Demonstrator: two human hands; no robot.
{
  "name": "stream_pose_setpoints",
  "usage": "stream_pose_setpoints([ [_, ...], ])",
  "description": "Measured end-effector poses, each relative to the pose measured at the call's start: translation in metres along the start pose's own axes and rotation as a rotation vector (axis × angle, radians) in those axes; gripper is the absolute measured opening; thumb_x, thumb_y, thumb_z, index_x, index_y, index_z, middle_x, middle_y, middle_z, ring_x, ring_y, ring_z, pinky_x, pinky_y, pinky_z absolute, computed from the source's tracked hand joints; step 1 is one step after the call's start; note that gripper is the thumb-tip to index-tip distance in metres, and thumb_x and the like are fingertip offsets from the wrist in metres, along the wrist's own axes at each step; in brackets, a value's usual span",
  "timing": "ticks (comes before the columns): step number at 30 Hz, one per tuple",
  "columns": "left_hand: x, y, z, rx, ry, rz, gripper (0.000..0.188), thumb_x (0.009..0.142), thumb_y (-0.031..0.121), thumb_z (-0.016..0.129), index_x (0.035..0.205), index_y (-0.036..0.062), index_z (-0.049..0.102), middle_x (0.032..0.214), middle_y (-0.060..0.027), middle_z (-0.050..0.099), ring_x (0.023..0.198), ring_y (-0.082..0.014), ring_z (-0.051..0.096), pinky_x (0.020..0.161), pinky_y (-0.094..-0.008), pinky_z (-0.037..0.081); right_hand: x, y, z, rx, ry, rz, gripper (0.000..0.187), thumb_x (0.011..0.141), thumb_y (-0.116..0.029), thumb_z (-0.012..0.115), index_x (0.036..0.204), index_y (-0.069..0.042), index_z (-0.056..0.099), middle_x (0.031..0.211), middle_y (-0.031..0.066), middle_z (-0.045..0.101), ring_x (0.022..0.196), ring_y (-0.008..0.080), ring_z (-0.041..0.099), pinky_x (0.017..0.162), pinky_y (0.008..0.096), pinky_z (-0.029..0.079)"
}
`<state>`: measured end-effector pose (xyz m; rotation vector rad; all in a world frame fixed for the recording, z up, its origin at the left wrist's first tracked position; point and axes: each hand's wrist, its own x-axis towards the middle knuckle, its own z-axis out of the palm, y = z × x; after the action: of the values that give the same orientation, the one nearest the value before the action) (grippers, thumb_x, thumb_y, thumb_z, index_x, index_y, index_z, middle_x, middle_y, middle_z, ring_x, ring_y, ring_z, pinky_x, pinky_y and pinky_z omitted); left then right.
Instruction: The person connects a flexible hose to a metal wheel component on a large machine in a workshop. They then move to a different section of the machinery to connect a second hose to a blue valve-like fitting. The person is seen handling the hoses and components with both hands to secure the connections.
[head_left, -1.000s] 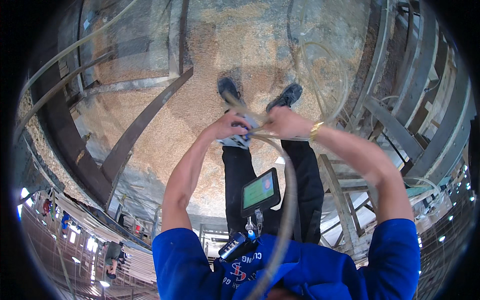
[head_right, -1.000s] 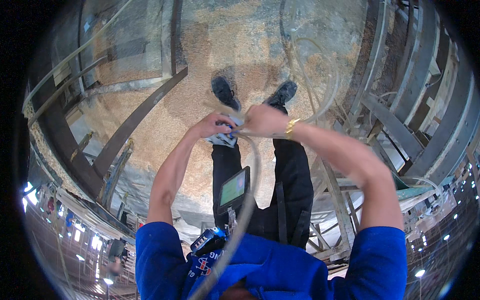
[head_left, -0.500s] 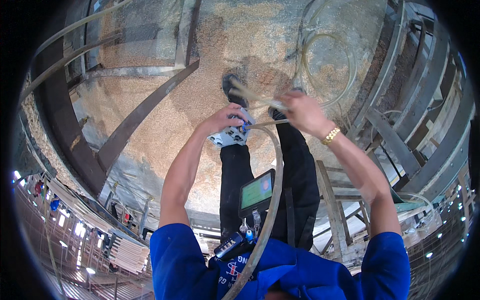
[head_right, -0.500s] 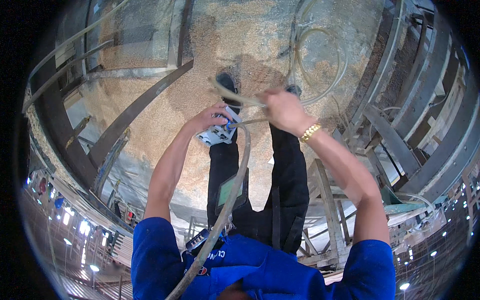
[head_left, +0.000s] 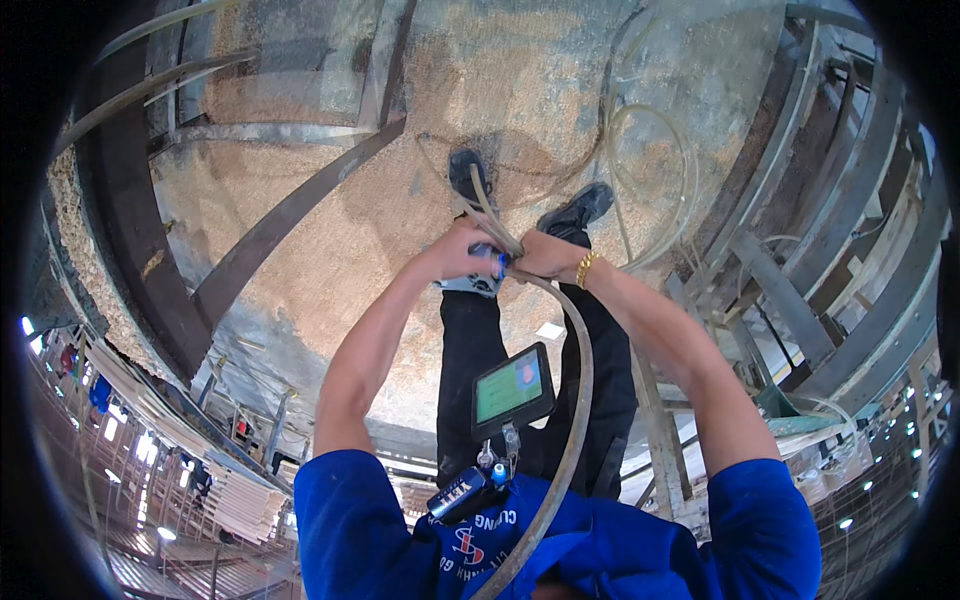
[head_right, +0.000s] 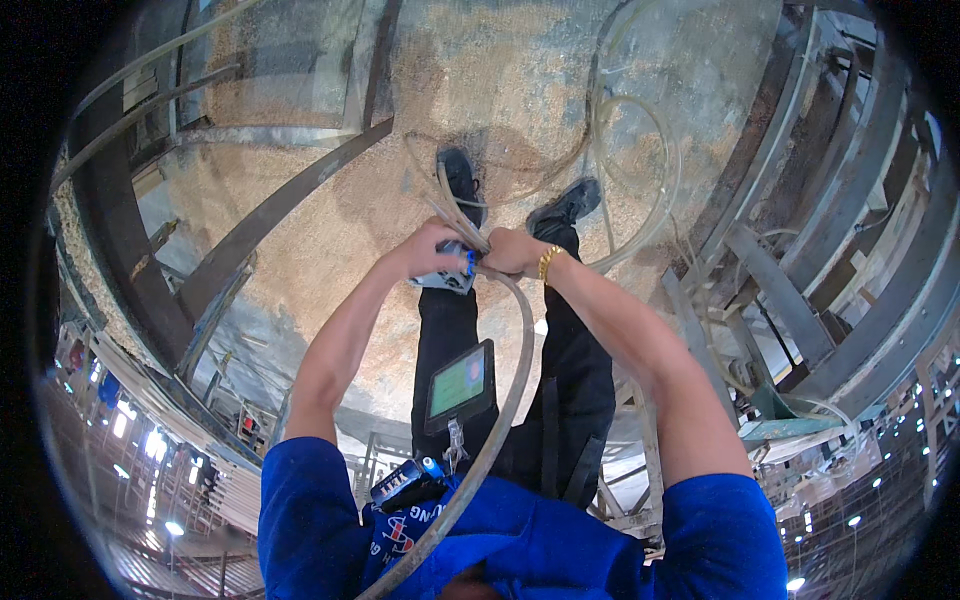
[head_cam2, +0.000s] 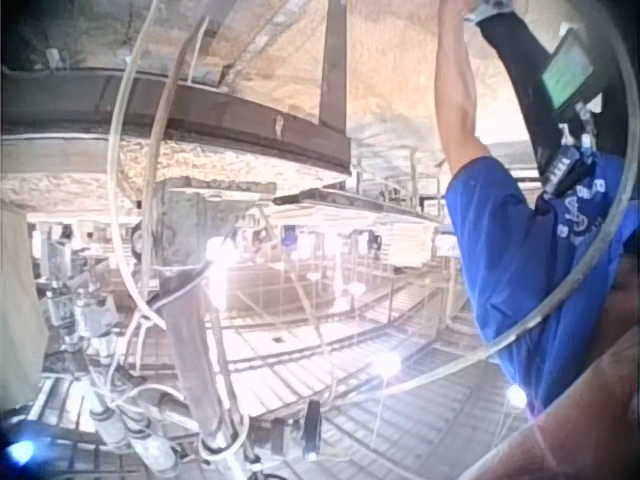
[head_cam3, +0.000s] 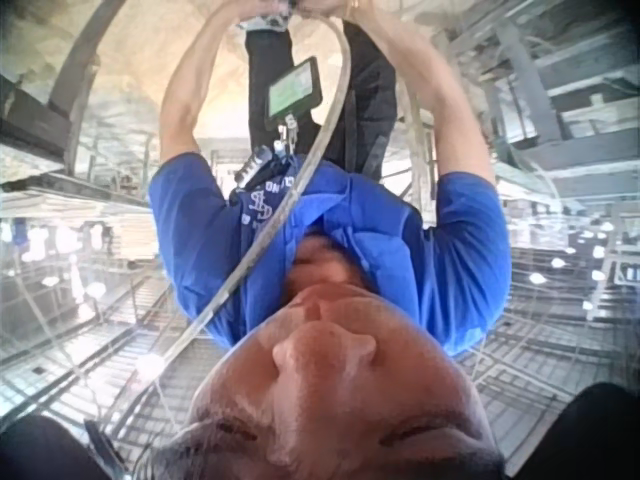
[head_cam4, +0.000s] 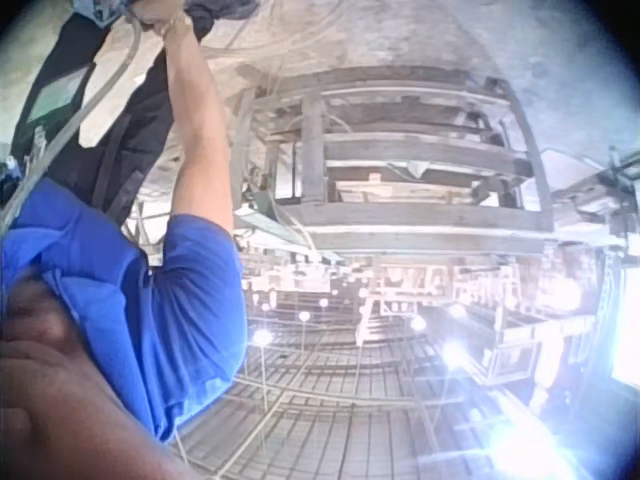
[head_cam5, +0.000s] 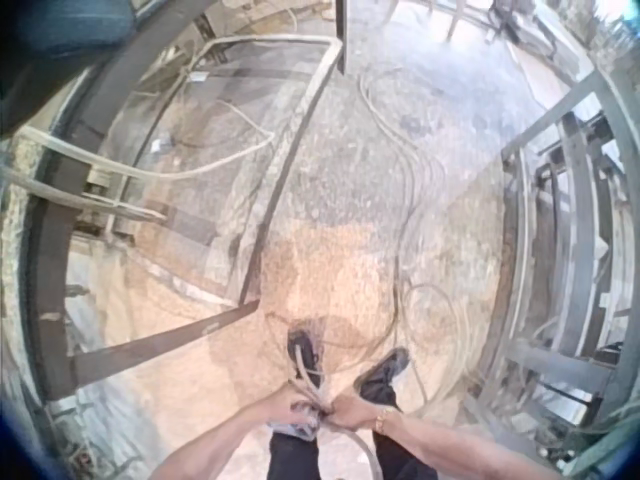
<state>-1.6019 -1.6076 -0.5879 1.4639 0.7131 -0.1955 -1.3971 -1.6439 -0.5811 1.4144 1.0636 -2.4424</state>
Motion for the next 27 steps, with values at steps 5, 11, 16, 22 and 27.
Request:
stream_pose_setpoints([
  [5,-0.014,0.039,0.0,0.193,0.078,-0.115,0.059,0.054,0.029,0.082,0.107,0.0151,0.062,0.131,-0.0157,0.036,0.121,-0.0374,0.032,0.101,-0.0445,0.031,0.0,0.007,-0.005,0.1,-0.004,0.049,0.028,0.072,-0.023,0.065,0.061,0.002,0.058,0.049,0.0086,0.053,0.039,0.017,0.05,0.036,0.0306,0.037],
  [11,-0.019,0.038,0.01,0.208,0.223,-0.055,0.052,0.053,0.027,0.082,0.101,0.0146,0.066,0.122,-0.0161,0.04,0.115,-0.0362,0.037,0.101,-0.0424,0.032,-0.006,0.003,-0.001,0.14,0.017,0.121,0.031,0.072,-0.026,0.065,0.067,0.004,0.062,0.05,0.0119,0.054,0.041,0.0195,0.053,0.039,0.0323,0.038],
  [16,-0.021,0.036,0.006,0.133,0.276,-0.081,0.053,0.052,0.025,0.083,0.101,0.0141,0.066,0.127,-0.0153,0.04,0.12,-0.0346,0.035,0.103,-0.0412,0.031,-0.019,0.001,-0.023,-0.376,0.325,0.123,0.04,0.079,-0.034,0.061,0.078,0.006,0.064,0.065,0.0204,0.061,0.062,0.0335,0.062,0.059,0.0403,0.049],
  [22,-0.009,0.033,-0.016,0.084,0.403,-0.043,0.055,0.053,0.025,0.084,0.103,0.0134,0.065,0.131,-0.0148,0.039,0.123,-0.0343,0.036,0.104,-0.0393,0.03,-0.044,-0.017,-0.117,-0.821,1.001,-0.468,0.02,0.084,-0.016,0.055,0.093,0.0,0.063,0.075,0.0204,0.064,0.07,0.036,0.063,0.065,0.0402,0.05],
  [27,-0.002,0.039,-0.012,-0.074,0.515,-0.009,0.058,0.053,0.026,0.085,0.106,0.0126,0.064,0.134,-0.0155,0.037,0.125,-0.0325,0.036,0.104,-0.0379,0.029,-0.108,-0.081,-0.114,0.012,0.311,0.053,0.023,0.087,-0.012,0.055,0.103,0.001,0.064,0.093,0.0133,0.066,0.074,0.0234,0.062,0.069,0.0347,0.048],
])
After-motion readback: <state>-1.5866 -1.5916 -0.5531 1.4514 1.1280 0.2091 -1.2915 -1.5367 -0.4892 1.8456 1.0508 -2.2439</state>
